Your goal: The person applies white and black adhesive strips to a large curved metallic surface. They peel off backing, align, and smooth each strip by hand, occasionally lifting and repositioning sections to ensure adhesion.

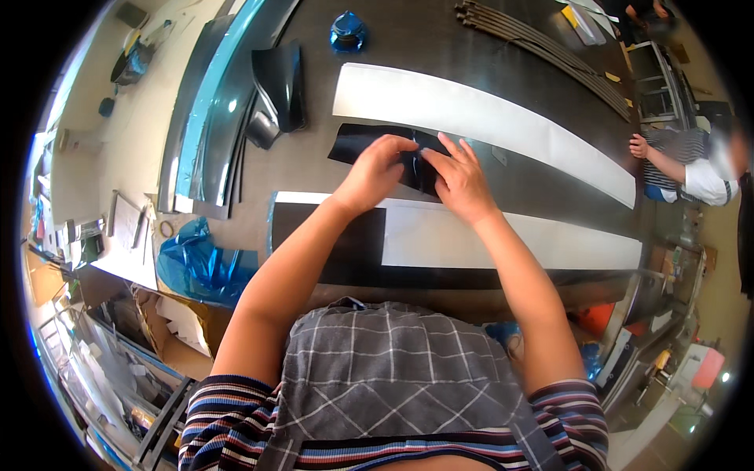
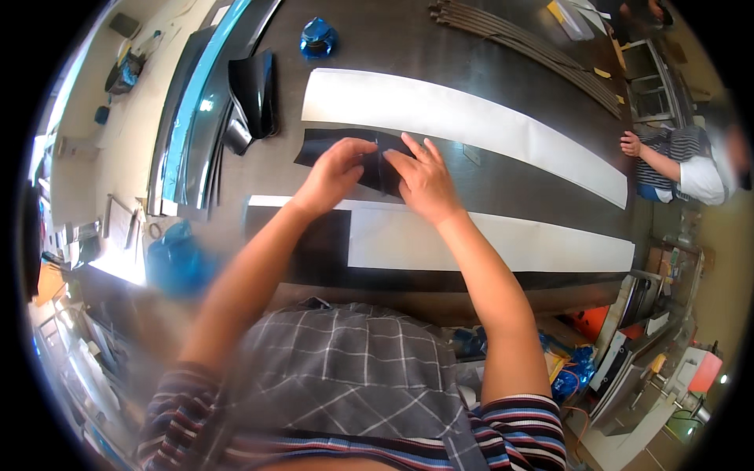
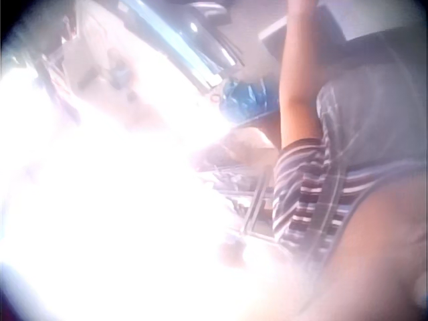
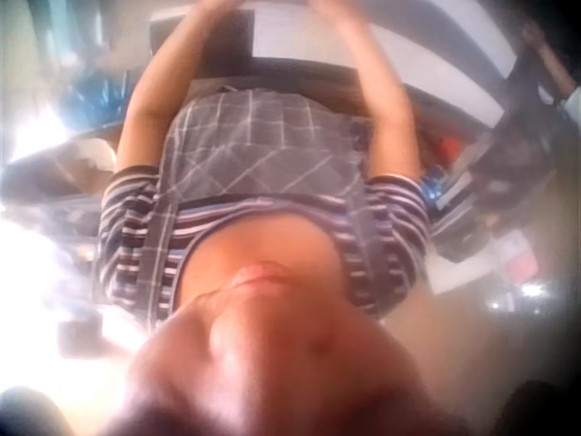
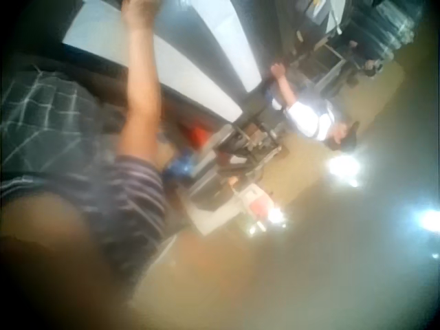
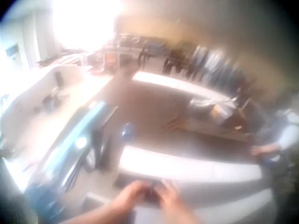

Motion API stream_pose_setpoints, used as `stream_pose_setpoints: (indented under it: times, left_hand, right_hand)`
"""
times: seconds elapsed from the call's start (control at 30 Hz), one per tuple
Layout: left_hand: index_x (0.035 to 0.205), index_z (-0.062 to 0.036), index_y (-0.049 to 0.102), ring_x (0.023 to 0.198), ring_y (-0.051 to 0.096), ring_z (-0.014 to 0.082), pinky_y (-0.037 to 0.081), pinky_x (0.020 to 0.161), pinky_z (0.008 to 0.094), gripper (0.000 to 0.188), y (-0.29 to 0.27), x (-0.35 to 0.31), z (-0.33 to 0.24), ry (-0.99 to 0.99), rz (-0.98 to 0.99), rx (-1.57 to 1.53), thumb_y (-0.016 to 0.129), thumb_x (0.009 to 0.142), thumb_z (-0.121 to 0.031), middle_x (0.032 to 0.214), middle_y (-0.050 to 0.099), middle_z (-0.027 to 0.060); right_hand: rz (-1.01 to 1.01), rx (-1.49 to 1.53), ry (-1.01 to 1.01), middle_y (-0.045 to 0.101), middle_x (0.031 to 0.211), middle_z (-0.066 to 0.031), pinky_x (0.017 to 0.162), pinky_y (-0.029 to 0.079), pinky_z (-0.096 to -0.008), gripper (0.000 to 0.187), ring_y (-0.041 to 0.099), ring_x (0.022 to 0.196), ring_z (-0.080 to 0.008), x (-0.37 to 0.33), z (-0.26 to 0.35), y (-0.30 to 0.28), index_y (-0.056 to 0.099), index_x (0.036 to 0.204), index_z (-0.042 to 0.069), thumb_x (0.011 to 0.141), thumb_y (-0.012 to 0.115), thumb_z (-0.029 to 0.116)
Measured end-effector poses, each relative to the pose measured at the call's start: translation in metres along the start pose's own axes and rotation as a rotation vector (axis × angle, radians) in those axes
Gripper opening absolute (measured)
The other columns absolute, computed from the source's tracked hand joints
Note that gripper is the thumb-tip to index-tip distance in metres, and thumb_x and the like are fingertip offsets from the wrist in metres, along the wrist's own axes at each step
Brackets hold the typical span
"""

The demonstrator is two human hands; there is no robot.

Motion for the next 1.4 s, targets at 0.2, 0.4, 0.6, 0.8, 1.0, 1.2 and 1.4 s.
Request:
stream_pose_setpoints:
  times: [0.2,0.4,0.6,0.8,1.0,1.2,1.4]
  left_hand:
    - [0.118,0.0001,0.056,0.108,0.056,0.0183,0.050,0.094,0.0361,0.032,-0.040,-0.014,0.028,-0.366,-0.068,-0.687,0.050,0.087,0.006,0.112,0.058,0.0071]
    - [0.109,-0.0030,0.061,0.088,0.058,0.0137,0.049,0.080,0.0264,0.022,-0.122,-0.047,0.000,-0.302,-0.361,-0.494,0.060,0.087,-0.004,0.096,0.060,0.0042]
    - [0.097,-0.0071,0.064,0.084,0.061,0.0183,0.048,0.075,0.0293,0.015,-0.354,-0.218,0.032,-0.342,-0.807,0.598,0.066,0.082,-0.009,0.091,0.065,0.0053]
    - [0.120,-0.0139,0.063,0.126,0.046,0.0270,0.032,0.108,0.0377,0.039,-0.306,-0.263,-0.027,-0.589,-0.607,1.588,0.066,0.081,-0.014,0.134,0.052,0.0137]
    - [0.120,-0.0034,0.061,0.114,0.054,0.0188,0.039,0.098,0.0334,0.040,-0.175,-0.195,0.010,-0.381,-0.349,-0.482,0.067,0.088,-0.025,0.118,0.061,0.0096]
    - [0.095,-0.0012,0.067,0.069,0.057,0.0053,0.045,0.063,0.0205,0.019,-0.118,-0.192,0.027,-0.571,-0.426,-0.302,0.072,0.084,-0.016,0.081,0.066,0.0002]
    - [0.092,0.0023,0.064,0.069,0.058,0.0086,0.047,0.063,0.0229,0.020,-0.110,-0.189,0.025,-0.609,-0.588,-0.220,0.072,0.083,-0.014,0.079,0.065,0.0025]
  right_hand:
    - [0.101,-0.059,-0.068,0.059,0.125,-0.0078,0.111,0.030,-0.0476,0.039,0.042,0.131,-0.0299,0.012,0.029,0.019,0.060,0.121,0.012,0.082,0.062,0.009]
    - [-0.181,0.066,-0.081,0.065,0.113,-0.0066,0.105,0.038,-0.0460,0.020,0.052,0.122,-0.0284,0.013,0.026,0.000,0.064,0.100,0.009,0.080,0.064,0.004]
    - [-0.267,0.470,0.124,0.068,0.097,-0.0077,0.086,0.049,-0.0371,0.015,0.063,0.096,-0.0236,-0.010,0.043,-0.062,0.061,0.098,0.004,0.084,0.061,0.000]
    - [-0.016,1.365,0.465,0.066,0.101,-0.0041,0.079,0.050,-0.0288,0.021,0.061,0.092,-0.0115,-0.035,0.047,-0.014,0.059,0.111,0.001,0.091,0.056,0.006]
    - [0.322,1.845,0.631,0.065,0.105,-0.0048,0.081,0.052,-0.0314,0.025,0.062,0.092,-0.0137,-0.047,0.090,0.048,0.059,0.115,0.004,0.093,0.055,0.013]
    - [0.223,1.553,0.893,0.066,0.098,-0.0064,0.072,0.054,-0.0297,0.021,0.063,0.083,-0.0136,-0.074,0.082,0.076,0.060,0.106,0.002,0.090,0.061,0.015]
    - [0.235,1.147,0.889,0.065,0.076,-0.0065,0.053,0.049,-0.0281,0.017,0.062,0.067,-0.0106,-0.075,0.064,0.077,0.059,0.087,-0.001,0.087,0.065,0.015]
Point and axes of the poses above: each hand's wrist, its own x-axis towards the middle knuckle, its own y-axis out of the palm, z = x × y, the point moved 9 cm from there along x, towards the middle knuckle
